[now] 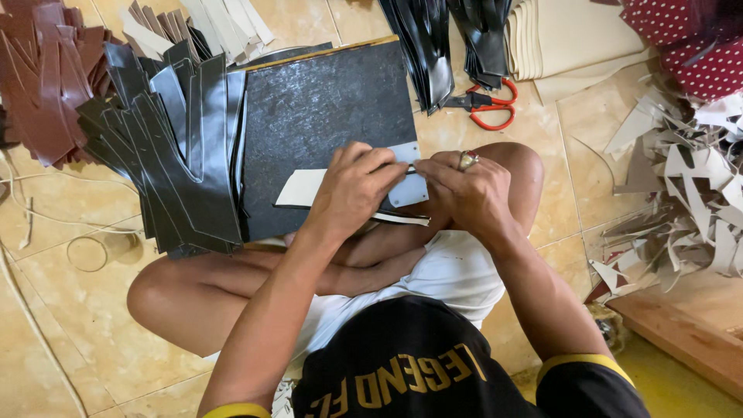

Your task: The person sits on the floor and uses a knife to cut strips of black leather material. They hold a white template against the leather and trace along its edge with the knife to create uniform strips, which are then placed in a pile.

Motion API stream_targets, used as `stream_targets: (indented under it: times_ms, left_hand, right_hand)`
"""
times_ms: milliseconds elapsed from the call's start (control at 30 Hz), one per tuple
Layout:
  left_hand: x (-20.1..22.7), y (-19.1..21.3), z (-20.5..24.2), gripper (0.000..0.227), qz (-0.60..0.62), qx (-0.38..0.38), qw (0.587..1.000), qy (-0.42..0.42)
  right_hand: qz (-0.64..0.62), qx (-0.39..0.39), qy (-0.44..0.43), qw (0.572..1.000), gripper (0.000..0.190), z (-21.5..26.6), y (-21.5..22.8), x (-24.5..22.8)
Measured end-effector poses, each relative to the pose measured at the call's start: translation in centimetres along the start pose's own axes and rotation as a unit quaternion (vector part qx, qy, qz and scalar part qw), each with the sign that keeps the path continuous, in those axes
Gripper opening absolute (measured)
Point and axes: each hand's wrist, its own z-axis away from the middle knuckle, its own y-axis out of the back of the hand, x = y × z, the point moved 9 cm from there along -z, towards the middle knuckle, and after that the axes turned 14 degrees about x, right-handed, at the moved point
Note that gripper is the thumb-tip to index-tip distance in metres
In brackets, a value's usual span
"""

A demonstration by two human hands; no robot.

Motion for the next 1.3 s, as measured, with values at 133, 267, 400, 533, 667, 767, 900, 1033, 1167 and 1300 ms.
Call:
stream_targets:
  times_ms: [133, 267, 400, 533, 667, 767, 900, 1033, 1167, 1300]
  left_hand:
    - [0.3, -0.1, 0.0, 0.018, 0.0, -0.025, 0.999, -0.026]
    - [0.5, -0.6, -0.1, 0.017, 0.003, -0.04, 0.999, -0.025]
    - [1.4, -1.4, -0.4, 0.011, -0.011, -0.013, 1.0, -0.004]
    - [1.9, -1.7, -0.8, 0.012, -0.009, 0.006, 1.0, -0.007]
    - [1.6, -1.0, -0.4, 0.011, 0.007, 0.007, 1.0, 0.008]
    - [1.5, -0.7, -0.2, 0.011, -0.002, -0.003, 1.0, 0.002]
    - [1.7, -0.9, -0.3, 0.011, -0.029, -0.004, 1.0, -0.004]
    - [1.7, -1.0, -0.3, 0.012, -0.035, -0.005, 0.999, -0.004]
    - [1.5, -1.1, -0.4, 0.012, -0.026, -0.013, 1.0, 0.003]
    - [1.4, -1.1, -0.5, 0.014, -0.013, -0.022, 1.0, -0.002]
  right_hand:
    - [0.029, 0.003, 0.052, 0.998, 0.035, 0.5, 0.4, -1.0]
    - [-0.087, 0.002, -0.176, 0.981, 0.029, 2.1, -1.0, 3.4]
    - [-0.198, 0.024, -0.462, 0.864, 0.021, 5.8, -4.9, 7.2]
    - [-0.222, 0.088, -0.477, 0.846, 0.028, 5.8, -6.6, 7.7]
    - [-0.281, 0.062, -0.542, 0.79, 0.031, 6.7, -7.9, 8.5]
    - [-0.284, 0.049, -0.54, 0.791, 0.033, 6.5, -8.0, 8.8]
    - [-0.276, 0.017, -0.548, 0.789, 0.034, 6.1, -8.5, 9.7]
    - [-0.262, 0.01, -0.558, 0.788, 0.035, 6.3, -9.4, 10.9]
    - [-0.249, -0.005, -0.563, 0.788, 0.038, 7.1, -10.8, 12.5]
    - [-0.241, -0.014, -0.547, 0.802, 0.039, 7.2, -11.8, 13.8]
